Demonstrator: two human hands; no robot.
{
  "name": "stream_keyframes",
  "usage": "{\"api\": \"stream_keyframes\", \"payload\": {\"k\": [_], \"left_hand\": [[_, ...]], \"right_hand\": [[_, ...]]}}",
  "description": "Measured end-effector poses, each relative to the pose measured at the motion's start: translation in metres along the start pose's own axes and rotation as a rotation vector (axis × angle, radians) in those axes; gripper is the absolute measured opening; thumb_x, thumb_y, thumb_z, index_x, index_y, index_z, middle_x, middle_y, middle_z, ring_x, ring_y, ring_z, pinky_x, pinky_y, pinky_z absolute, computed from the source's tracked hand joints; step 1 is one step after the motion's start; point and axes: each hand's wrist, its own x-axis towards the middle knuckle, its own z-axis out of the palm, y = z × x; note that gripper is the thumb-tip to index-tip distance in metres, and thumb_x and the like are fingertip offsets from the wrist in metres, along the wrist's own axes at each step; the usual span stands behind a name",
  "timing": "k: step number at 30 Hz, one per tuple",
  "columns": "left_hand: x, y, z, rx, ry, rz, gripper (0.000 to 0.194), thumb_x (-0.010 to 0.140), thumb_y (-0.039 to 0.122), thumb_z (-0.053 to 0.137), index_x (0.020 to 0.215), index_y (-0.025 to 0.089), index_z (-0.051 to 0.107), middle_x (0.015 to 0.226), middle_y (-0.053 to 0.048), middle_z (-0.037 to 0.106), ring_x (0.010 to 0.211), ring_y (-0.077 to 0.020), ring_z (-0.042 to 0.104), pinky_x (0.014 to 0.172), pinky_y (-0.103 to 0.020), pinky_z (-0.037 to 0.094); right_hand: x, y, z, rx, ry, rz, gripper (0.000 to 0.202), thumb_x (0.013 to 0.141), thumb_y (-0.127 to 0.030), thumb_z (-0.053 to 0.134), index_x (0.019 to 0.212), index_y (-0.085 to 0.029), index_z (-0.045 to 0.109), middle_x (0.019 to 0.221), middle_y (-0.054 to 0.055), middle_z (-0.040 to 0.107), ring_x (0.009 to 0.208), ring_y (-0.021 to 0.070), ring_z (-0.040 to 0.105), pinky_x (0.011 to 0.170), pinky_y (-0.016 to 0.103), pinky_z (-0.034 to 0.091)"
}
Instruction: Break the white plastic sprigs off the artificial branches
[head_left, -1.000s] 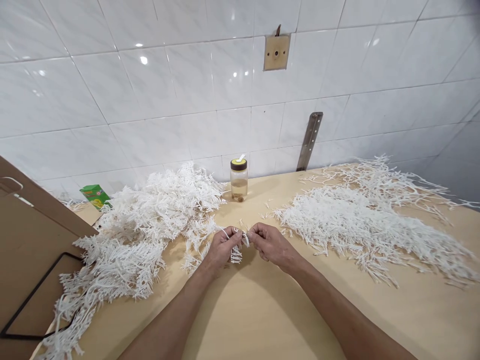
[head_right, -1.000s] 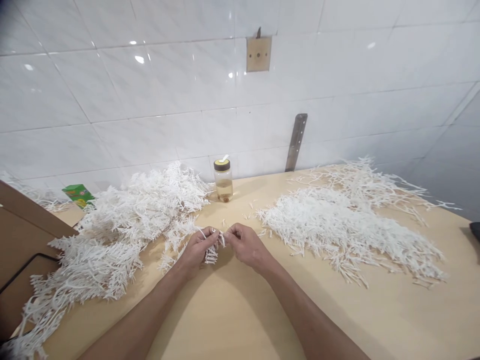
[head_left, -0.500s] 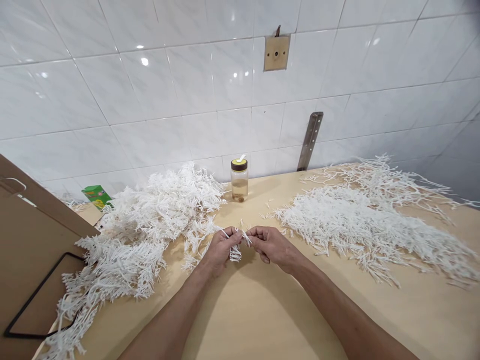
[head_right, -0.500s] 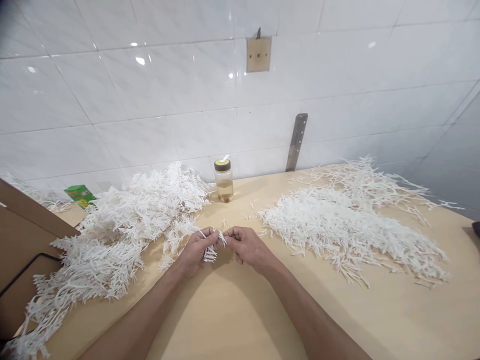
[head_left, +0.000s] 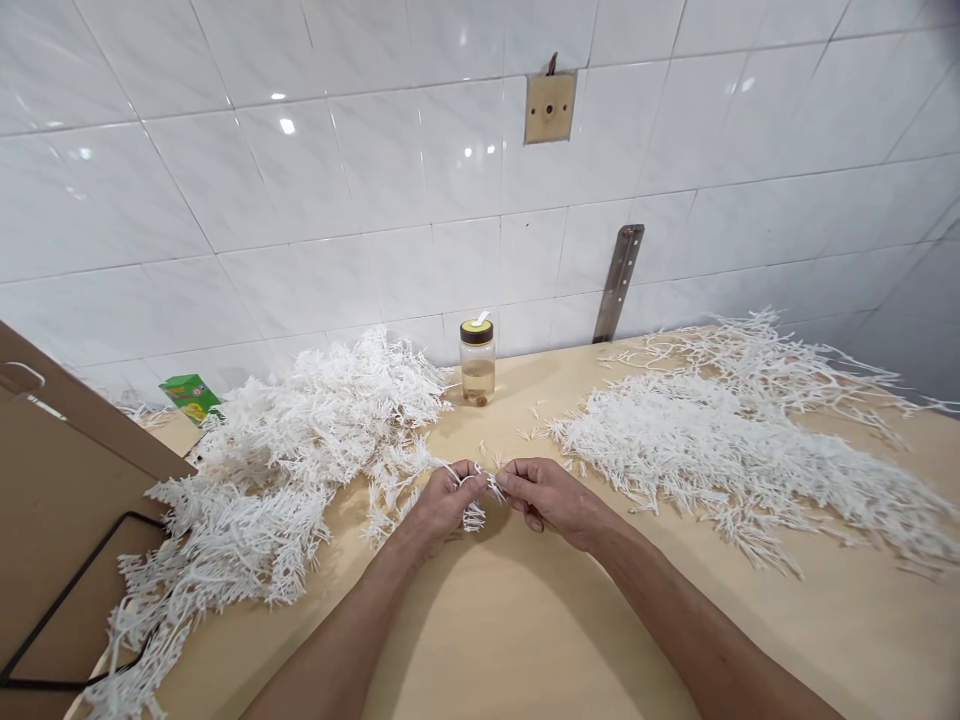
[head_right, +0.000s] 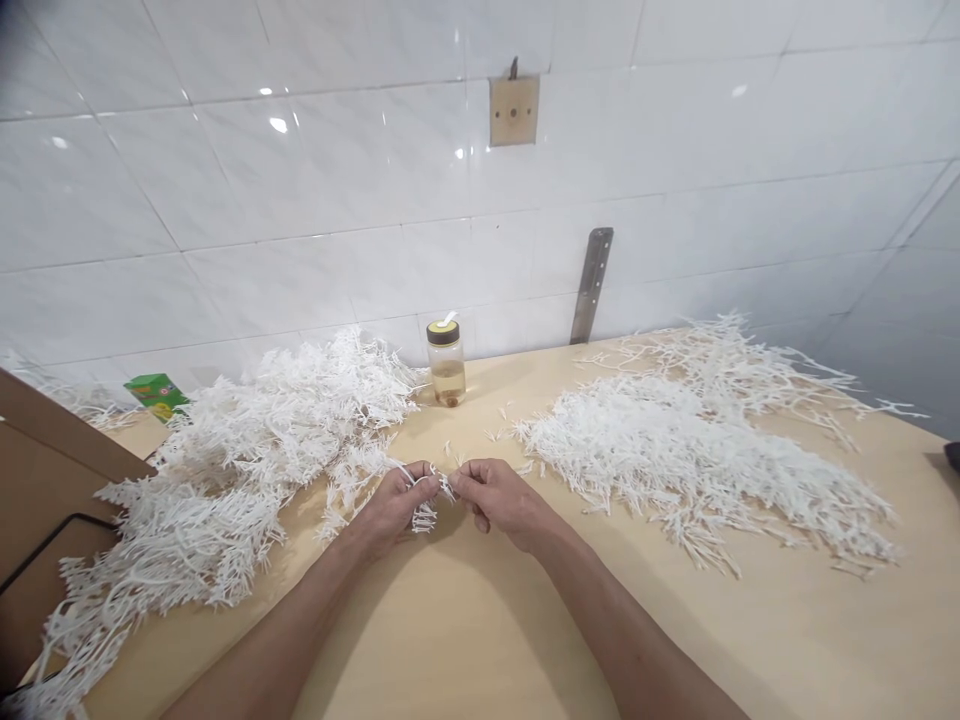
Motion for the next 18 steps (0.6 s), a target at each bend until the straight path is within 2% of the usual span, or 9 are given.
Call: {"api": "stream_keyframes", "payload": {"k": [6, 11, 15, 18], "left_hand": [[-0.001, 0.005, 0.003, 0.058, 0.011, 0.022, 0.043, 0.072, 0.056, 0.072, 0.071, 0.014, 0.062, 0.063, -0.002, 0.058, 0.057, -0.0107, 0.047, 0.057, -0.024, 0.033], [0.001, 0.003, 0.006, 0.070, 0.061, 0.018, 0.044, 0.073, 0.057, 0.070, 0.067, 0.014, 0.060, 0.059, 0.000, 0.053, 0.054, -0.0096, 0.042, 0.054, -0.023, 0.030], [0.003, -0.004, 0.006, 0.126, 0.103, 0.034, 0.046, 0.074, 0.060, 0.067, 0.067, 0.015, 0.056, 0.054, 0.004, 0.043, 0.051, -0.0081, 0.034, 0.051, -0.023, 0.026], [0.004, -0.007, 0.005, 0.119, 0.081, 0.035, 0.046, 0.075, 0.061, 0.065, 0.068, 0.016, 0.055, 0.056, 0.003, 0.046, 0.052, -0.0089, 0.037, 0.052, -0.023, 0.028]], "right_hand": [[0.001, 0.004, -0.001, -0.044, 0.022, -0.018, 0.039, 0.080, -0.054, 0.066, 0.072, -0.017, 0.054, 0.059, -0.006, 0.042, 0.045, 0.0060, 0.038, 0.042, 0.021, 0.031], [0.001, 0.004, 0.002, -0.129, 0.101, -0.042, 0.034, 0.082, -0.051, 0.062, 0.077, -0.018, 0.055, 0.066, -0.005, 0.047, 0.046, 0.0064, 0.041, 0.042, 0.021, 0.034], [-0.001, -0.002, 0.006, -0.204, 0.169, -0.032, 0.030, 0.083, -0.048, 0.058, 0.079, -0.019, 0.055, 0.067, -0.005, 0.048, 0.044, 0.0062, 0.041, 0.041, 0.021, 0.032], [-0.002, -0.005, 0.007, -0.249, 0.176, -0.030, 0.027, 0.084, -0.046, 0.056, 0.078, -0.019, 0.055, 0.064, -0.005, 0.048, 0.043, 0.0071, 0.040, 0.041, 0.022, 0.031]]}}
